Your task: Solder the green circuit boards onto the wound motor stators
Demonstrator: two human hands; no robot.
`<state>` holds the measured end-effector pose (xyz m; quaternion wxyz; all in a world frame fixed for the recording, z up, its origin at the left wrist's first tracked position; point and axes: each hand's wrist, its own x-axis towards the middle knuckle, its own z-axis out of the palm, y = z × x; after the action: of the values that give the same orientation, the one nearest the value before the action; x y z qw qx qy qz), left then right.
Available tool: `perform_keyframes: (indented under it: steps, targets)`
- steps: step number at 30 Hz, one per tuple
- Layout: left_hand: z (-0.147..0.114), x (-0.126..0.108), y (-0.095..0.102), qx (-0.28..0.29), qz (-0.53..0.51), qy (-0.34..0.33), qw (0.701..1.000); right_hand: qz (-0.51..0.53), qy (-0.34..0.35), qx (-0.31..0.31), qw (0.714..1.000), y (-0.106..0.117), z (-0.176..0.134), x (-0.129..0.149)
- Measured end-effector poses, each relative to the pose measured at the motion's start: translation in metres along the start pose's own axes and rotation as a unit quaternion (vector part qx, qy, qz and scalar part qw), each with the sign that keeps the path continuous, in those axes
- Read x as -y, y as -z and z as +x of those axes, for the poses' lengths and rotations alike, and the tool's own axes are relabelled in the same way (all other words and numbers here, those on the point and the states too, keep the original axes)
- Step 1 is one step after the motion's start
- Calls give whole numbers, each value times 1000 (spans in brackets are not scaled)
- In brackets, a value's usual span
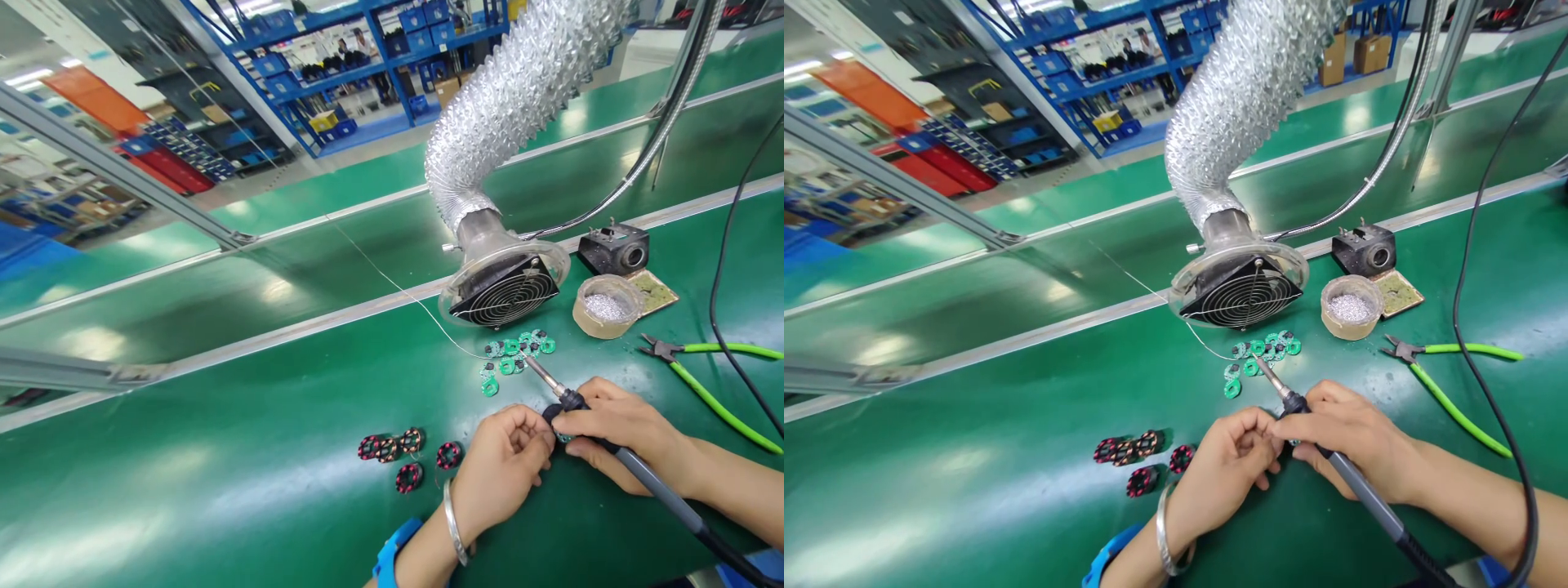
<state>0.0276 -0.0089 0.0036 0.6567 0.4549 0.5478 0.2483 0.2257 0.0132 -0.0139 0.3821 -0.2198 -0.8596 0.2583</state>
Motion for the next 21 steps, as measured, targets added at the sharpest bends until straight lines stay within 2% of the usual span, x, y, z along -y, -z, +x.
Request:
perform_keyframes:
  steps: [6,10,14,18,21]
  targets:
    - [0,1,0,-10,43,-10,999,-39,34,17,999,1,-6,0]
    - [0,-3,-2,-20,51,2,998,-44,37,-11,998,7,-1,8]
    - [1,-6,-2,-20,50,18,998,-59,-11,-70,996,18,4,25]
    - [3,-6,0,-8,40,35,999,-52,-82,-72,993,28,3,44]
    - [5,-5,1,-6,37,49,998,-46,-105,-82,990,31,3,53]
